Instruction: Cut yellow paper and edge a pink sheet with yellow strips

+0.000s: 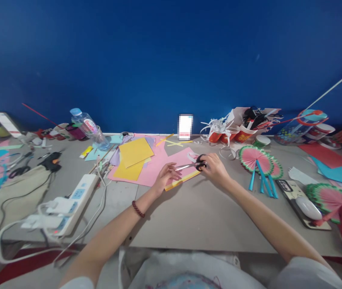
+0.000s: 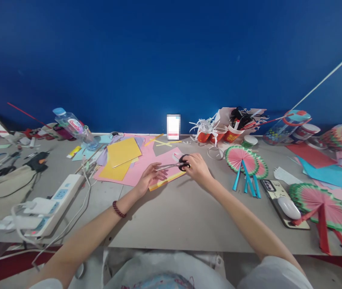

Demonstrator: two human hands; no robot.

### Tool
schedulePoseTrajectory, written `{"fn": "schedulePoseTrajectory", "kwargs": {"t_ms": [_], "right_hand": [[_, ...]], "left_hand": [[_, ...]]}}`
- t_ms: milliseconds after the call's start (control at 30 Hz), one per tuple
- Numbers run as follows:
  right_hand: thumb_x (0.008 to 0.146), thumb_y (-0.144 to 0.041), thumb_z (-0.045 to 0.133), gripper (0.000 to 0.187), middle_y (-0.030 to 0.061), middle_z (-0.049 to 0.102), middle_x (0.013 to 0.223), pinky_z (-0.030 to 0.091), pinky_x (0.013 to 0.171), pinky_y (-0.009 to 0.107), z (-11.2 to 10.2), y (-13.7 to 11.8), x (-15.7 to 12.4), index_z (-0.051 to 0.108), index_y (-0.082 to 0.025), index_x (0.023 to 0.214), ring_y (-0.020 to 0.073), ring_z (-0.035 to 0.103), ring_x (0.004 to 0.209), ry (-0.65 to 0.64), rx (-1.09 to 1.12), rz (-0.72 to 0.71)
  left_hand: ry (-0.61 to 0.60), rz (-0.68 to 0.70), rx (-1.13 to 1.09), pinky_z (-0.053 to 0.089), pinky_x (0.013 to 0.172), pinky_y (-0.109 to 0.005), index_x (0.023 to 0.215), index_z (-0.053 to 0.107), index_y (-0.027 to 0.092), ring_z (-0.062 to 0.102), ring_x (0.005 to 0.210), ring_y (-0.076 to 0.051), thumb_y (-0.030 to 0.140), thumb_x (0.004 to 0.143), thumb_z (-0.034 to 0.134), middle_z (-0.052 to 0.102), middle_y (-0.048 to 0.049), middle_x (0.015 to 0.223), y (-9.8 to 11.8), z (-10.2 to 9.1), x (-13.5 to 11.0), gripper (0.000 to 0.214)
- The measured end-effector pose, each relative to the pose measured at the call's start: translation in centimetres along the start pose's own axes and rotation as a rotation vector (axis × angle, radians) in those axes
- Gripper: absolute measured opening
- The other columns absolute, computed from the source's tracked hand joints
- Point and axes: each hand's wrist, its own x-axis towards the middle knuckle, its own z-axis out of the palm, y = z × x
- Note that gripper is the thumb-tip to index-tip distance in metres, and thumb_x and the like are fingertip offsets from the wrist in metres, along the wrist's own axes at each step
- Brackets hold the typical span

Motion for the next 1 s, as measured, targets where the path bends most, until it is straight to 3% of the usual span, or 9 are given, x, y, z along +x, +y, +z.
{"fn": "schedulePoseTrajectory", "kwargs": {"t_ms": [167, 300, 400, 500, 600, 700, 833, 1000], "right_hand": [[0.085, -0.02, 0.053, 0.016, 0.0081, 0.068, 0.095, 0.041, 0.085, 0.037, 0.9, 0.3, 2.8, 0.064, -0.023, 0.097, 0.0243, 0.057, 0.093, -0.176, -0.106, -0.226], [0.086, -0.021, 0.055, 0.017, 0.009, 0.067, 0.096, 0.041, 0.084, 0.035, 2.5, 0.5, 3.6, 0.065, -0.022, 0.1, 0.0235, 0.057, 0.095, -0.203, -0.132, -0.274], [0.085, -0.02, 0.056, 0.018, 0.0079, 0.066, 0.098, 0.043, 0.083, 0.034, 3.6, 0.2, 3.2, 0.065, -0.023, 0.1, 0.0224, 0.058, 0.095, -0.21, -0.136, -0.197], [0.082, -0.022, 0.057, 0.02, 0.004, 0.067, 0.094, 0.046, 0.076, 0.031, 4.1, -0.1, 2.6, 0.062, -0.025, 0.101, 0.0201, 0.061, 0.086, -0.252, -0.073, -0.003], [0.082, -0.026, 0.056, 0.024, 0.0041, 0.067, 0.102, 0.048, 0.077, 0.033, 4.2, 0.1, 1.6, 0.058, -0.025, 0.105, 0.0197, 0.063, 0.086, -0.203, 0.03, 0.161], [0.082, -0.03, 0.055, 0.026, 0.007, 0.063, 0.112, 0.05, 0.081, 0.036, 4.1, 0.7, 0.4, 0.055, -0.023, 0.107, 0.0203, 0.063, 0.094, -0.126, 0.135, 0.228], [0.08, -0.031, 0.056, 0.029, 0.008, 0.062, 0.112, 0.052, 0.081, 0.037, 3.8, 1.8, -1.3, 0.052, -0.023, 0.107, 0.0193, 0.064, 0.09, -0.097, 0.212, 0.297], [0.079, -0.035, 0.055, 0.027, 0.0093, 0.063, 0.105, 0.05, 0.085, 0.041, 3.2, 2.6, -2.7, 0.049, -0.021, 0.102, 0.0227, 0.063, 0.093, -0.013, 0.151, 0.303]], "left_hand": [[0.099, 0.004, -0.151, 0.05, 0.072, -0.034, 0.105, 0.051, 0.018, 0.067, 0.073, -0.019, 0.027, 0.073, 0.065, 0.067, -0.0018, 0.078, -0.1, -0.4, 0.4, 0.036], [0.257, -0.001, -0.3, 0.051, 0.066, -0.032, 0.103, 0.054, 0.017, 0.064, 0.069, -0.017, 0.024, 0.069, 0.064, 0.061, 0.0014, 0.073, 0.2, -0.8, 0.7, 0.036], [0.339, 0.009, -0.395, 0.047, 0.056, -0.025, 0.098, 0.056, 0.017, 0.053, 0.055, -0.01, 0.02, 0.065, 0.062, 0.053, 0.0046, 0.065, 0.4, -1.2, 0.9, 0.033], [0.357, 0.029, -0.413, 0.039, 0.048, -0.02, 0.092, 0.057, 0.017, 0.043, 0.047, -0.006, 0.02, 0.064, 0.06, 0.047, 0.0063, 0.061, 0.4, -1.4, 0.9, 0.029], [0.369, 0.045, -0.388, 0.039, 0.047, -0.019, 0.091, 0.058, 0.017, 0.042, 0.047, -0.006, 0.021, 0.063, 0.059, 0.046, 0.0061, 0.063, 0.2, -1.5, 0.8, 0.028], [0.371, 0.031, -0.314, 0.042, 0.049, -0.021, 0.095, 0.059, 0.017, 0.049, 0.052, -0.007, 0.023, 0.064, 0.059, 0.053, 0.0029, 0.075, 0.1, -1.5, 0.9, 0.032], [0.286, 0.043, -0.155, 0.045, 0.055, -0.023, 0.095, 0.06, 0.017, 0.055, 0.057, -0.008, 0.025, 0.065, 0.061, 0.058, -0.0003, 0.083, 0.2, -1.5, 1.3, 0.031], [0.119, 0.098, 0.126, 0.046, 0.066, -0.024, 0.095, 0.065, 0.017, 0.06, 0.07, -0.012, 0.025, 0.072, 0.062, 0.061, -0.0024, 0.086, 0.7, -0.9, 1.0, 0.025]]}}
